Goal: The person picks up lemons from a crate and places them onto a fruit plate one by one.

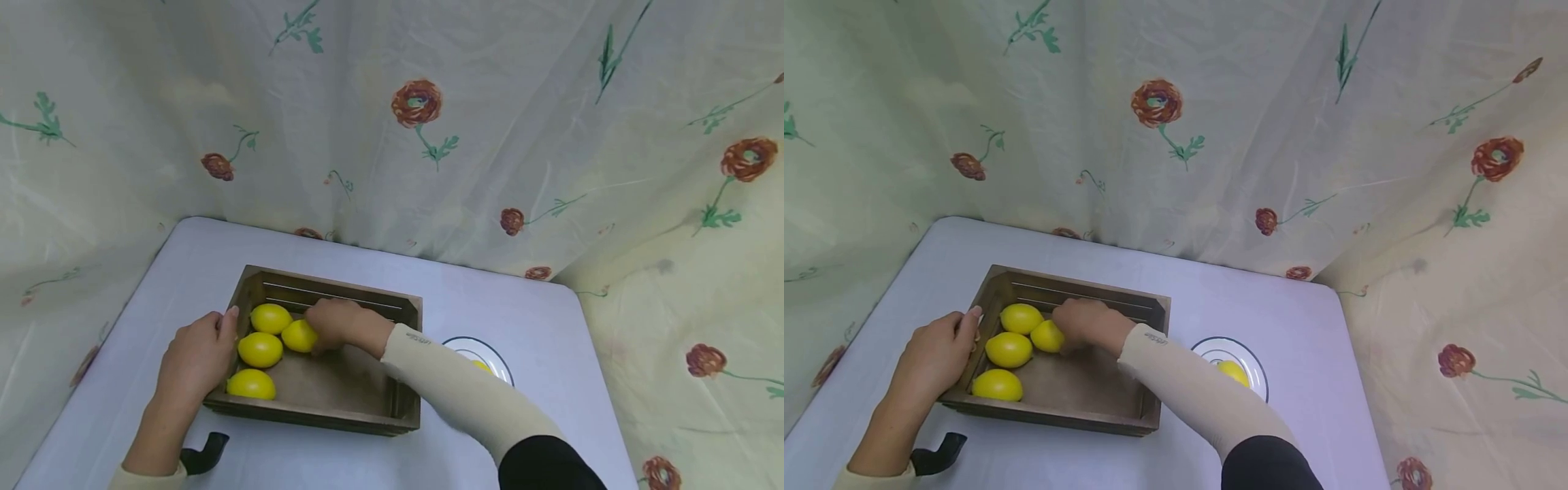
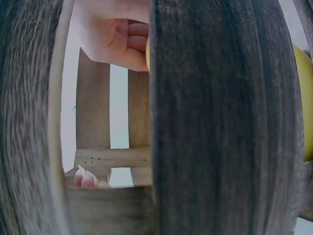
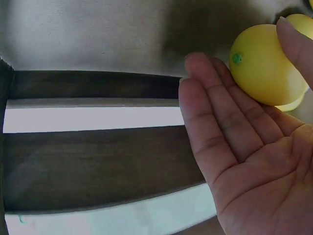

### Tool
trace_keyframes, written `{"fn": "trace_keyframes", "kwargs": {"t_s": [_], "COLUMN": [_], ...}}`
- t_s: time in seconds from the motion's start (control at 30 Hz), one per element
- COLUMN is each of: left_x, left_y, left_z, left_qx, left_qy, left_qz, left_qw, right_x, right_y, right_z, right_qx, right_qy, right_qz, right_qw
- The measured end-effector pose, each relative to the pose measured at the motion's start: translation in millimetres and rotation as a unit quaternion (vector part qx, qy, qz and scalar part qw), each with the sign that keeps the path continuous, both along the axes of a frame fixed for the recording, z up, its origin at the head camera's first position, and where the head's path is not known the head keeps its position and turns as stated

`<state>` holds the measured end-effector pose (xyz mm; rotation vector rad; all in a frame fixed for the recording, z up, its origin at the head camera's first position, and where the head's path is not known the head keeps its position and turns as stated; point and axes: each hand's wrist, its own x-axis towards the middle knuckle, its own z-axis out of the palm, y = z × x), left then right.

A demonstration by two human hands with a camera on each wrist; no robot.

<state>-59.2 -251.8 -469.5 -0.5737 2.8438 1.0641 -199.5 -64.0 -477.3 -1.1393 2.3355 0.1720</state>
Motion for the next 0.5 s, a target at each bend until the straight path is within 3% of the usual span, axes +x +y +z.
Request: {"fn": "trace_keyframes", "kwargs": {"t_s": [0.5], "left_x": [0.6], "left_y": [-0.4], "left_z": [1.4], "left_qx": [0.003], "left_qy": [-0.001], "left_qz": [-0.002], "left_qw": [1.0000], "right_x": [8.6], "right_y": [22], "right_z": [27.1], "right_qx": [-0.054], "right_qy": [-0.015], "right_qz": [0.042], "right_qw": [0.9976]}}
